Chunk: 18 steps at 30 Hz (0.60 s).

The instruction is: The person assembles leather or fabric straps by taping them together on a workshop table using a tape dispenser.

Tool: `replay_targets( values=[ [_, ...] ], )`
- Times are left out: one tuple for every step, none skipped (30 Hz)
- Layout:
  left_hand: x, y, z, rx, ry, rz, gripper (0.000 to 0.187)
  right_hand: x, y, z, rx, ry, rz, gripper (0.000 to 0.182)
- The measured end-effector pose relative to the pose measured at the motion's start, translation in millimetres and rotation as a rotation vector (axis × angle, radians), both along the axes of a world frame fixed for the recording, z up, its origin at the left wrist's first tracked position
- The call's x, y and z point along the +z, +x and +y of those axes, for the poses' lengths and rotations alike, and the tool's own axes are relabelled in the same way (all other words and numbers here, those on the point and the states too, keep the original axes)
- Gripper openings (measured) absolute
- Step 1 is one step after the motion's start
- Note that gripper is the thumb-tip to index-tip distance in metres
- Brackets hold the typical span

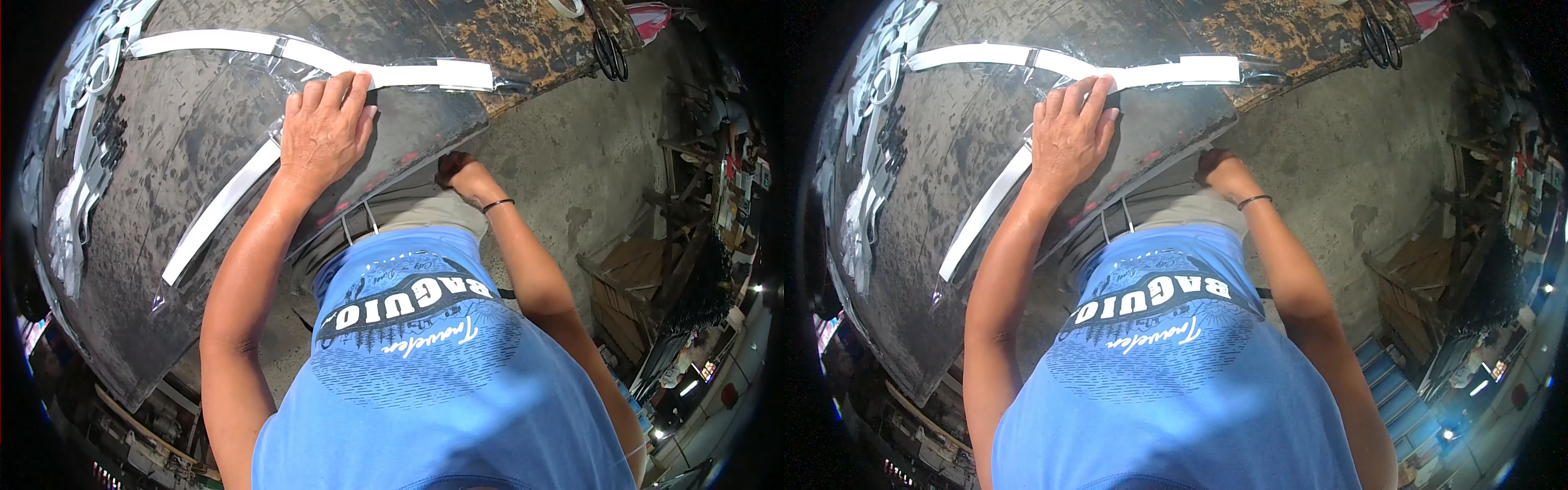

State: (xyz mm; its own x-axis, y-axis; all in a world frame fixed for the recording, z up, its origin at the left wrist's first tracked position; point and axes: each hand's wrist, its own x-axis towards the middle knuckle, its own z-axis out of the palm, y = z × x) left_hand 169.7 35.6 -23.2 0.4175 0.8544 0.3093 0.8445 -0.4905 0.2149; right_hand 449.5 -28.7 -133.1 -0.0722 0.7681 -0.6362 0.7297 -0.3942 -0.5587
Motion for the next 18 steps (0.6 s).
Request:
replay_targets(
  values=[
    [0, 0, 0, 0.0, -0.001, -0.001, 0.047, 1, 0, 3, 0.119, 0.0, -0.006, 0.019],
    [0, 0, 0, 0.0, -0.002, -0.001, 0.047, 1, 0, 4, 0.119, 0.0, -0.006, 0.019],
    [1, 0, 0, 0.001, -0.004, 0.005, 0.047, 0, 0, 6, 0.119, -0.015, 0.021, 0.019],
    [1, 1, 0, 0.004, -0.006, 0.011, 0.047, -1, 0, 6, 0.118, -0.03, 0.048, 0.019],
    [1, 1, 0, 0.004, -0.007, 0.011, 0.047, 0, 1, 6, 0.119, -0.03, 0.048, 0.019],
    [0, 0, 0, 0.001, -0.001, 0.009, 0.047, 2, 3, 7, 0.149, -0.032, 0.057, 0.023],
    [0, 0, 0, -0.003, 0.004, 0.006, 0.047, 3, 4, 8, 0.178, -0.035, 0.066, 0.029],
    [0, 0, 0, -0.002, 0.004, 0.005, 0.047, 4, 4, 5, 0.179, -0.035, 0.065, 0.029],
    [-1, 0, 0, -0.004, 0.004, 0.002, 0.048, 8, 3, 0, 0.023, -0.005, 0.124, 0.026],
    [-1, 0, 0, -0.006, 0.005, -0.002, 0.048, 11, 3, -5, -0.133, 0.026, 0.182, 0.023],
    [0, 0, 0, -0.005, 0.005, -0.002, 0.048, 16, 3, -9, -0.133, 0.026, 0.181, 0.023],
    [0, 0, 0, -0.009, 0.001, -0.006, 0.048, 28, 2, -9, -0.099, 0.103, 0.111, 0.02],
    [0, 0, 1, -0.011, -0.001, -0.01, 0.049, 42, 1, -9, -0.062, 0.181, 0.039, 0.016],
    [0, 0, 1, -0.006, 0.004, -0.013, 0.049, 57, 0, -11, -0.057, 0.186, 0.037, 0.016],
    [0, 0, 1, -0.007, 0.004, -0.016, 0.05, 74, -3, -13, -0.111, 0.211, 0.072, 0.015],
    [0, -1, 0, -0.007, 0.006, -0.018, 0.05, 92, -6, -12, -0.164, 0.237, 0.109, 0.013],
    [1, 0, 0, -0.002, -0.005, -0.02, 0.05, 110, -8, -10, -0.152, 0.247, 0.111, 0.013],
    [1, 0, -1, 0.011, 0.007, -0.018, 0.05, 128, -9, -6, -0.198, 0.23, 0.211, 0.011]
  ],
)
